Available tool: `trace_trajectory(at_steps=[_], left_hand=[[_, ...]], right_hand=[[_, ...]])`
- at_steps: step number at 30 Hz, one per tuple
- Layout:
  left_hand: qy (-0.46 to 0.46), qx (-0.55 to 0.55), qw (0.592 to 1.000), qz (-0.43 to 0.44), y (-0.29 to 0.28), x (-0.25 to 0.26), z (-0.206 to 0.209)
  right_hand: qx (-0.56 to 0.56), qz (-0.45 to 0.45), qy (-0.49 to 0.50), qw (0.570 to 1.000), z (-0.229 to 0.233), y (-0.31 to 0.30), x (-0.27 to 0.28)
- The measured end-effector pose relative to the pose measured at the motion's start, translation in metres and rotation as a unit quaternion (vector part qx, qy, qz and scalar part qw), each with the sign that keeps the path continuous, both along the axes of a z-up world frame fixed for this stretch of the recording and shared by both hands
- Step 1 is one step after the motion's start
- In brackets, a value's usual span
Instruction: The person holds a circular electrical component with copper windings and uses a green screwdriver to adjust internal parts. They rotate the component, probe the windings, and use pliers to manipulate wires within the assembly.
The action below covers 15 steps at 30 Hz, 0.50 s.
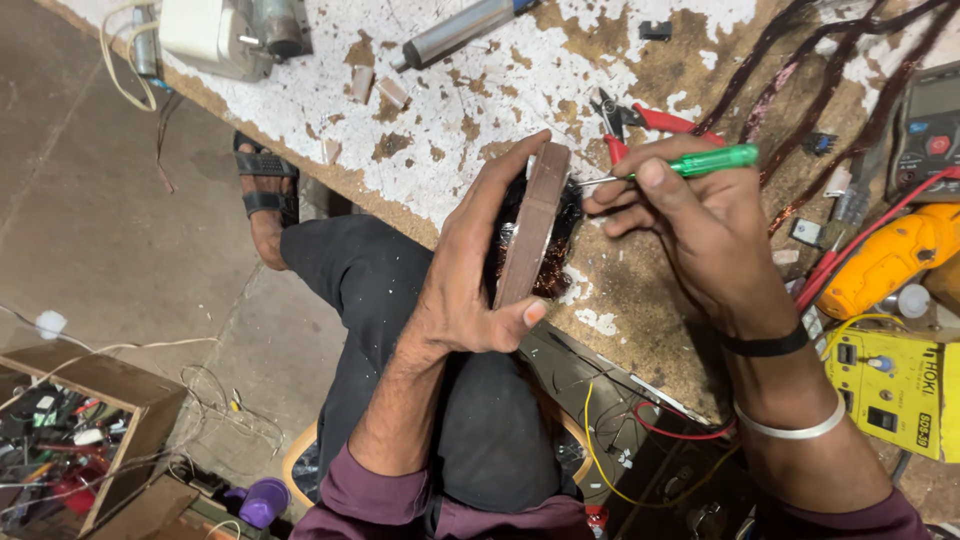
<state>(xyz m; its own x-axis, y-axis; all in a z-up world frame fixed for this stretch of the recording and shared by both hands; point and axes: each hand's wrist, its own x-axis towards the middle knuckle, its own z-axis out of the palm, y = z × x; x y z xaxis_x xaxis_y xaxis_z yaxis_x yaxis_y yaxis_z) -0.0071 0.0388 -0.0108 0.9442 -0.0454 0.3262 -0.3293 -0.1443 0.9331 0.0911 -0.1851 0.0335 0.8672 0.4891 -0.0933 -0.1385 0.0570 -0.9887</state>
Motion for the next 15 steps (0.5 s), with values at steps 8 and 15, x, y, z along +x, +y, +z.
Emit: trace_trajectory(at_steps=[8,15], left_hand=[[-0.024,-0.013,1.0,0.01,-0.005,0.0,0.002],[-0.015,-0.019,1.0,-0.018,0.003,0.003,-0.005]], right_hand=[[0.033,0.009,0.031,0.999,-0.022,0.007,-0.004],[0.102,-0.039,0.045,0.993,-0.032,0.01,-0.01]])
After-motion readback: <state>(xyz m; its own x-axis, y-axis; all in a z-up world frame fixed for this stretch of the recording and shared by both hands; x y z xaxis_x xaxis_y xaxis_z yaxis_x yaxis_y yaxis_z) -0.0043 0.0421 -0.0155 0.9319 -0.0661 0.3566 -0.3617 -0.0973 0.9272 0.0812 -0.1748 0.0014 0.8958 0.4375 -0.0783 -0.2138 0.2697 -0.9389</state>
